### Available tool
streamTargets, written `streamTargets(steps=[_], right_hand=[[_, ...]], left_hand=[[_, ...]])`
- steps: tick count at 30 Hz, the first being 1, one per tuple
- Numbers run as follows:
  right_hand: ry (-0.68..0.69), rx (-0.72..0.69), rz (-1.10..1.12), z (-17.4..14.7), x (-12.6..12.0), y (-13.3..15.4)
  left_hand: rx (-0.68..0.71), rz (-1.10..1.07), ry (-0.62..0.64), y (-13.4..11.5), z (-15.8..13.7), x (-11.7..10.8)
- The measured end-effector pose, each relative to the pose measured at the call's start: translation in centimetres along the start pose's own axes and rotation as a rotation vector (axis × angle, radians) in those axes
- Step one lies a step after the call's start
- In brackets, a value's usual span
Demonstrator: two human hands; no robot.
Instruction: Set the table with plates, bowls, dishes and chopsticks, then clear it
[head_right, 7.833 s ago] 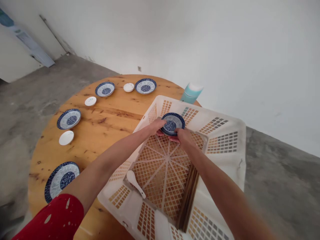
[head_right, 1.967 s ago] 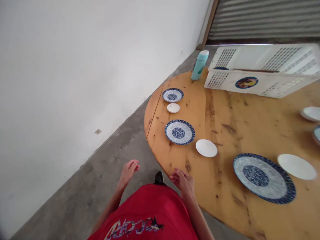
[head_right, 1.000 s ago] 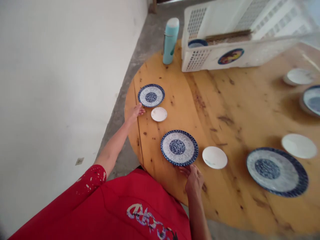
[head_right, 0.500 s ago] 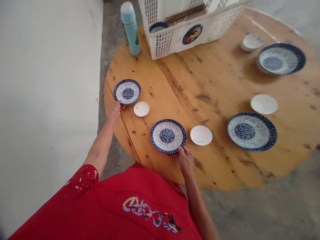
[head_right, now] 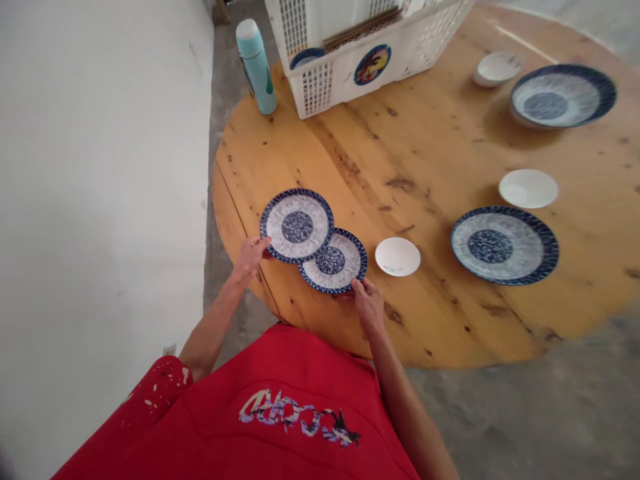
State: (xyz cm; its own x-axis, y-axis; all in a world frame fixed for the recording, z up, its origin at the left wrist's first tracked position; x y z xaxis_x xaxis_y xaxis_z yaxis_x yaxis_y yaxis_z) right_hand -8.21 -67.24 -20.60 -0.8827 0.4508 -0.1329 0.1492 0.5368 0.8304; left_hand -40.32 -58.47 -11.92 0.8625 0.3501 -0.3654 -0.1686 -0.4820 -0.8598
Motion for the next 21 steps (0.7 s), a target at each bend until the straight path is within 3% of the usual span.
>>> streamTargets(steps=[4,7,14,21], right_hand=[[0.048,0.075,0.073,0.1,0.1,-0.6],[0.038,0.088,0.105,0.1,-0.1,-1.0],[0.049,0.084,0.138,-0.6,0.1,-0.8],[0.044,0.055,0.164,-0.3,0.3,-0.8]], left_hand=[[0.006,0.136,0.106,2.5,-3.4,4.1],[0.003,0.224,0.156,3.8,-4.6,5.8],[0.174,0.428,0.117,3.1,-4.4,6.2],[0.225,0.512,0.185,2.1,-4.1,6.7]])
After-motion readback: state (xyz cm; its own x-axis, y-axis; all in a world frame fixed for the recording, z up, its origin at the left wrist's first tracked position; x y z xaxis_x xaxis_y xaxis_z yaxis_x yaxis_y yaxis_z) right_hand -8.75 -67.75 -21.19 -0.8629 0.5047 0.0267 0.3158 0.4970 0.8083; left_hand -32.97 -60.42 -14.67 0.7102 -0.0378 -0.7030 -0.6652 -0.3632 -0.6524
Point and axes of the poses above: each hand's wrist, its own z-axis towards the middle knuckle, its own x-axis out of the palm, y = z × x, the point moved 8 cm from there along z, towards the middle knuckle, and after that the axes turned 14 degrees about -y, right-handed, at the moved point
